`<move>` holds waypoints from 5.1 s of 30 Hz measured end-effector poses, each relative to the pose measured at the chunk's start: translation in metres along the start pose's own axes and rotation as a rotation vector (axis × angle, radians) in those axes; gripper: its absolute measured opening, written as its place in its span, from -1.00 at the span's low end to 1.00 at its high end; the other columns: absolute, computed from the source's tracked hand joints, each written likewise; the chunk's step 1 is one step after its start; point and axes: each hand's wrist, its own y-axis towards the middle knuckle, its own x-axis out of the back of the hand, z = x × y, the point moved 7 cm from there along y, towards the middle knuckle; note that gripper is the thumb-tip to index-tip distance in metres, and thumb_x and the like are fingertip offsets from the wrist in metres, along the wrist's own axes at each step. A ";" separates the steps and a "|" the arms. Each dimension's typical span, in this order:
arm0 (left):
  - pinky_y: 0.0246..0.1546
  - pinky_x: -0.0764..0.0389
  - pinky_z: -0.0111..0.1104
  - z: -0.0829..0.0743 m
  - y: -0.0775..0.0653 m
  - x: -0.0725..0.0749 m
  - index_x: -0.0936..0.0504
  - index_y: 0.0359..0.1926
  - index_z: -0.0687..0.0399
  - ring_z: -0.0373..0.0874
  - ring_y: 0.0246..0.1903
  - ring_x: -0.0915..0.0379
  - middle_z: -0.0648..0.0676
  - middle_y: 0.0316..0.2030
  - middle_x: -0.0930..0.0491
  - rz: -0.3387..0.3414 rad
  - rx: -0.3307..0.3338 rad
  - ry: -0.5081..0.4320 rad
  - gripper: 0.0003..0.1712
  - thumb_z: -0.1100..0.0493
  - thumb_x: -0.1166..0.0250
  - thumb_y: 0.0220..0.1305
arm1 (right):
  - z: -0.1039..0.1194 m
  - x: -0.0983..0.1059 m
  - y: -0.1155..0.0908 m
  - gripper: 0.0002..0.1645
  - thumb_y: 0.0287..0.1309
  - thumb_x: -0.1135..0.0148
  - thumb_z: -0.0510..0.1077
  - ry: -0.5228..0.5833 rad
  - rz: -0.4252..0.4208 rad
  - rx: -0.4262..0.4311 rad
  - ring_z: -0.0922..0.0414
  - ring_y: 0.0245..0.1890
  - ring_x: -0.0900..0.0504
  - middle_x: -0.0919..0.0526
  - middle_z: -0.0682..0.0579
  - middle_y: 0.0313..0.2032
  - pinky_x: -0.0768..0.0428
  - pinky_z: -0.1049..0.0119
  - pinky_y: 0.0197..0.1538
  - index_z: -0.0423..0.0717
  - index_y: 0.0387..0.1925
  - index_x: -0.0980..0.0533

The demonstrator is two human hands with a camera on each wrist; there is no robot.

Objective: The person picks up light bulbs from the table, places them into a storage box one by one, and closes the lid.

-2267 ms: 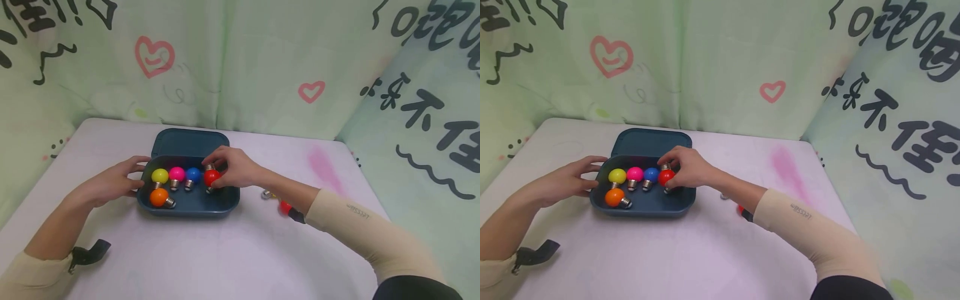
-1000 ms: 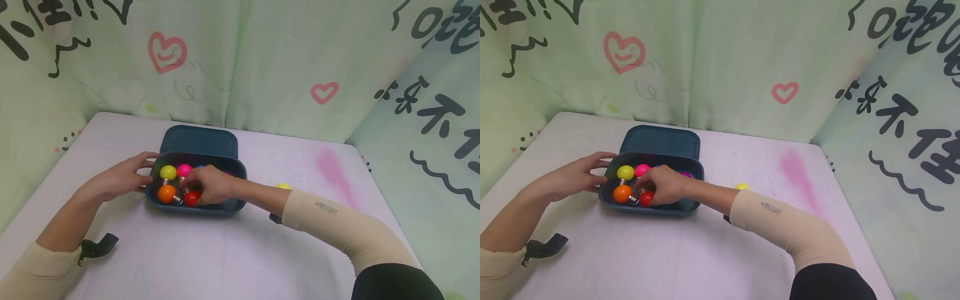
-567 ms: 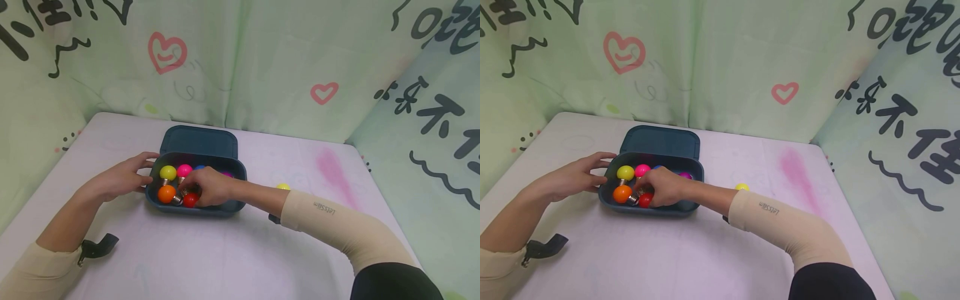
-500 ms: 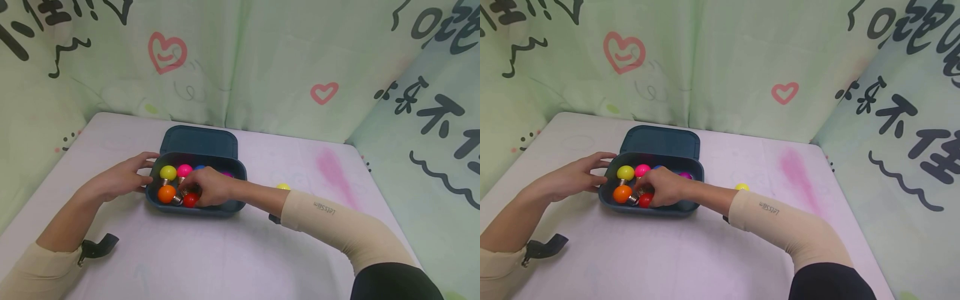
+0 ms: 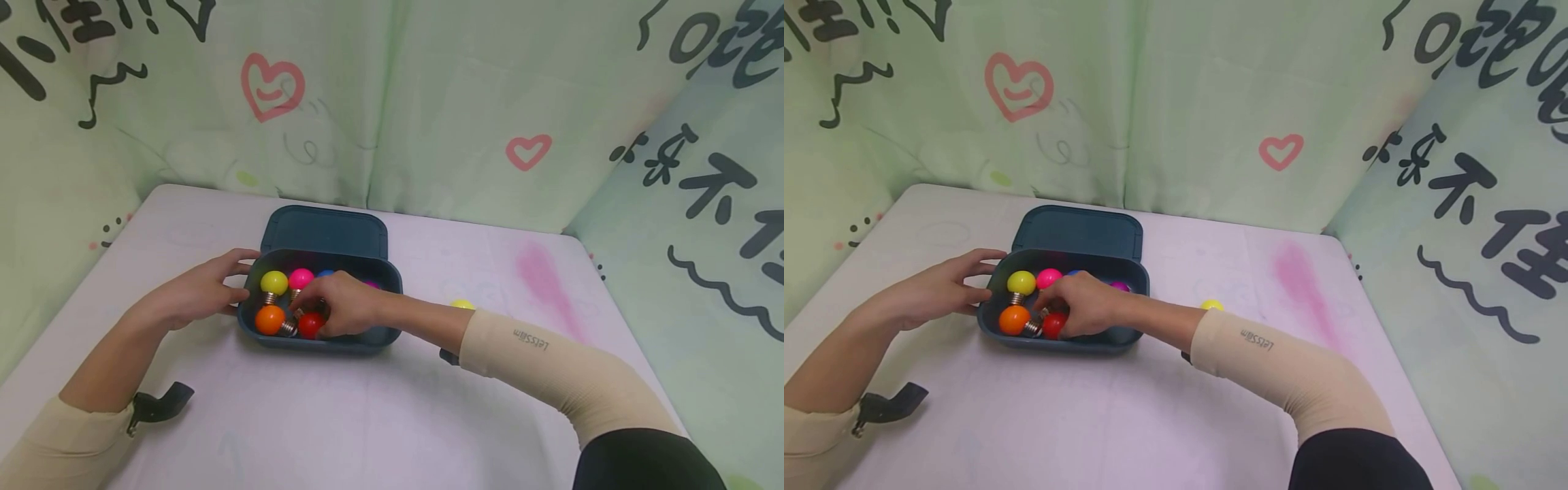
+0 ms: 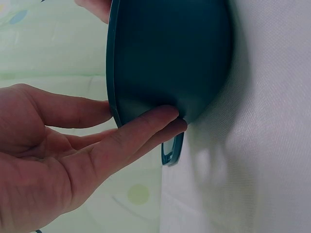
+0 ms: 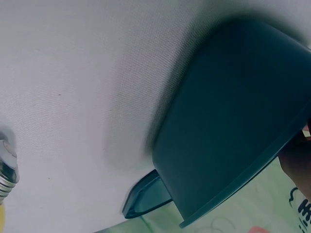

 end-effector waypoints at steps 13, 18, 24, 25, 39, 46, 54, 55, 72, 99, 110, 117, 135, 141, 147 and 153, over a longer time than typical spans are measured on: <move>-0.06 -0.62 -0.10 -0.001 0.002 -0.001 0.05 0.48 0.06 0.25 0.09 -0.47 0.40 0.39 -0.04 0.008 0.001 -0.008 -0.24 0.32 -0.06 0.35 | -0.002 0.010 -0.007 -0.40 -0.06 -0.46 -0.20 0.051 -0.038 -0.023 0.19 -0.06 -0.56 -0.62 0.09 -0.02 -0.63 0.46 -0.10 -0.06 0.11 -0.54; -0.06 -0.62 -0.09 0.000 0.003 -0.001 0.06 0.48 0.06 0.27 0.10 -0.45 0.40 0.39 -0.03 0.009 0.004 0.003 -0.23 0.31 -0.06 0.35 | -0.003 0.016 -0.014 -0.40 -0.06 -0.47 -0.18 0.048 -0.063 -0.022 0.15 -0.04 -0.55 -0.61 0.06 -0.01 -0.62 0.42 -0.07 -0.06 0.10 -0.55; -0.06 -0.62 -0.10 0.000 0.002 -0.002 0.07 0.48 0.06 0.29 0.11 -0.43 0.42 0.39 -0.02 0.008 0.008 0.016 -0.23 0.31 -0.07 0.35 | -0.009 0.025 -0.027 -0.41 -0.06 -0.45 -0.18 0.045 -0.106 -0.048 0.10 -0.01 -0.56 -0.61 0.02 0.00 -0.64 0.30 -0.05 -0.06 0.10 -0.55; -0.05 -0.62 -0.09 0.000 0.003 -0.003 0.07 0.48 0.06 0.28 0.11 -0.44 0.42 0.39 -0.02 0.008 0.007 0.018 -0.22 0.31 -0.07 0.35 | -0.010 0.027 -0.030 -0.41 -0.05 -0.45 -0.17 0.041 -0.115 -0.054 0.10 -0.01 -0.56 -0.60 0.02 0.02 -0.64 0.30 -0.06 -0.06 0.10 -0.54; -0.06 -0.62 -0.09 0.005 0.006 -0.003 0.10 0.49 0.06 0.31 0.12 -0.42 0.44 0.38 -0.01 0.007 0.003 0.038 -0.20 0.31 -0.08 0.35 | -0.032 0.057 -0.080 -0.40 -0.03 -0.44 -0.19 0.126 -0.249 -0.154 0.09 0.02 -0.56 -0.57 0.04 0.07 -0.65 0.26 -0.02 -0.02 0.12 -0.52; -0.05 -0.62 -0.08 0.009 0.003 -0.001 0.11 0.49 0.07 0.29 0.10 -0.44 0.44 0.38 -0.01 0.008 -0.003 0.037 -0.19 0.30 -0.09 0.34 | -0.045 0.070 -0.109 -0.38 -0.08 -0.48 -0.18 0.113 -0.335 -0.209 0.09 0.01 -0.57 -0.58 0.08 0.05 -0.65 0.19 -0.02 0.02 0.11 -0.53; -0.05 -0.62 -0.08 0.011 -0.002 0.004 0.12 0.49 0.07 0.30 0.11 -0.44 0.45 0.38 0.00 0.004 0.000 0.053 -0.19 0.31 -0.08 0.33 | -0.072 0.073 -0.149 -0.40 -0.09 -0.49 -0.10 0.051 -0.392 -0.401 0.18 -0.02 -0.55 -0.57 0.15 0.04 -0.64 0.23 -0.01 0.09 0.07 -0.55; -0.05 -0.62 -0.08 0.011 -0.002 0.004 0.12 0.49 0.08 0.30 0.11 -0.43 0.45 0.38 0.00 0.004 0.000 0.055 -0.18 0.31 -0.08 0.33 | -0.076 0.073 -0.154 -0.41 -0.09 -0.49 -0.09 0.045 -0.389 -0.432 0.16 -0.01 -0.54 -0.57 0.13 0.05 -0.63 0.21 0.00 0.09 0.07 -0.55; -0.05 -0.61 -0.06 0.008 0.001 -0.004 0.14 0.50 0.09 0.28 0.08 -0.47 0.48 0.38 0.02 0.019 -0.005 0.067 -0.18 0.30 -0.06 0.34 | -0.122 0.053 -0.206 -0.33 -0.13 -0.50 -0.01 0.032 -0.327 -0.743 -0.08 0.08 -0.52 -0.52 -0.12 0.07 -0.56 0.08 0.02 -0.04 0.09 -0.52; -0.04 -0.60 -0.06 0.004 0.006 -0.007 0.16 0.50 0.10 0.35 0.15 -0.37 0.49 0.38 0.04 0.029 -0.020 0.056 -0.18 0.33 -0.05 0.36 | -0.133 0.040 -0.216 -0.51 -0.05 -0.39 -0.29 0.166 -0.449 -0.681 -0.04 0.03 -0.52 -0.53 -0.02 0.04 -0.64 0.15 -0.05 0.01 0.01 -0.58; -0.06 -0.61 -0.07 0.005 0.008 -0.008 0.17 0.50 0.12 0.36 0.14 -0.37 0.49 0.38 0.03 0.022 -0.013 0.057 -0.17 0.33 -0.07 0.34 | -0.123 0.055 -0.212 -0.53 0.00 -0.39 -0.23 0.264 -0.515 -0.653 -0.01 0.05 -0.53 -0.57 0.08 0.02 -0.67 0.20 -0.10 0.02 0.03 -0.57; -0.06 -0.62 -0.08 0.003 0.008 -0.007 0.14 0.49 0.12 0.34 0.12 -0.41 0.48 0.38 0.02 0.022 -0.019 0.058 -0.18 0.34 -0.07 0.34 | -0.106 0.071 -0.205 -0.53 0.00 -0.42 -0.19 0.304 -0.558 -0.616 0.02 0.03 -0.53 -0.55 0.09 0.00 -0.67 0.21 -0.16 0.03 0.02 -0.56; -0.06 -0.62 -0.09 0.002 0.007 -0.006 0.12 0.49 0.10 0.32 0.13 -0.41 0.45 0.39 0.01 0.019 -0.011 0.041 -0.20 0.32 -0.07 0.35 | -0.053 0.061 -0.103 -0.56 -0.11 -0.42 -0.28 0.289 -0.390 -0.390 0.07 -0.08 -0.53 -0.58 0.13 -0.10 -0.66 0.32 -0.14 0.02 -0.10 -0.58; -0.06 -0.63 -0.09 0.004 0.007 -0.005 0.11 0.49 0.09 0.31 0.14 -0.40 0.43 0.40 0.01 0.013 -0.008 0.028 -0.21 0.31 -0.07 0.35 | -0.050 0.053 -0.070 -0.56 -0.09 -0.42 -0.26 0.168 -0.327 -0.329 0.14 -0.16 -0.54 -0.59 0.13 -0.15 -0.61 0.35 -0.14 -0.02 -0.08 -0.57; -0.05 -0.62 -0.09 0.005 0.008 -0.005 0.09 0.49 0.06 0.30 0.13 -0.41 0.41 0.40 0.00 0.003 -0.002 0.028 -0.21 0.31 -0.08 0.35 | -0.052 0.048 -0.047 -0.52 -0.15 -0.50 -0.22 0.073 -0.284 -0.307 0.14 -0.16 -0.50 -0.53 0.07 -0.16 -0.58 0.36 -0.16 -0.02 -0.09 -0.58; -0.05 -0.62 -0.08 0.001 0.010 -0.006 0.08 0.49 0.04 0.26 0.10 -0.46 0.40 0.40 -0.02 -0.003 0.003 0.061 -0.22 0.28 -0.08 0.36 | -0.051 0.050 -0.040 -0.55 -0.12 -0.46 -0.21 0.001 -0.282 -0.264 0.14 -0.17 -0.49 -0.53 0.05 -0.17 -0.57 0.37 -0.17 -0.02 -0.08 -0.59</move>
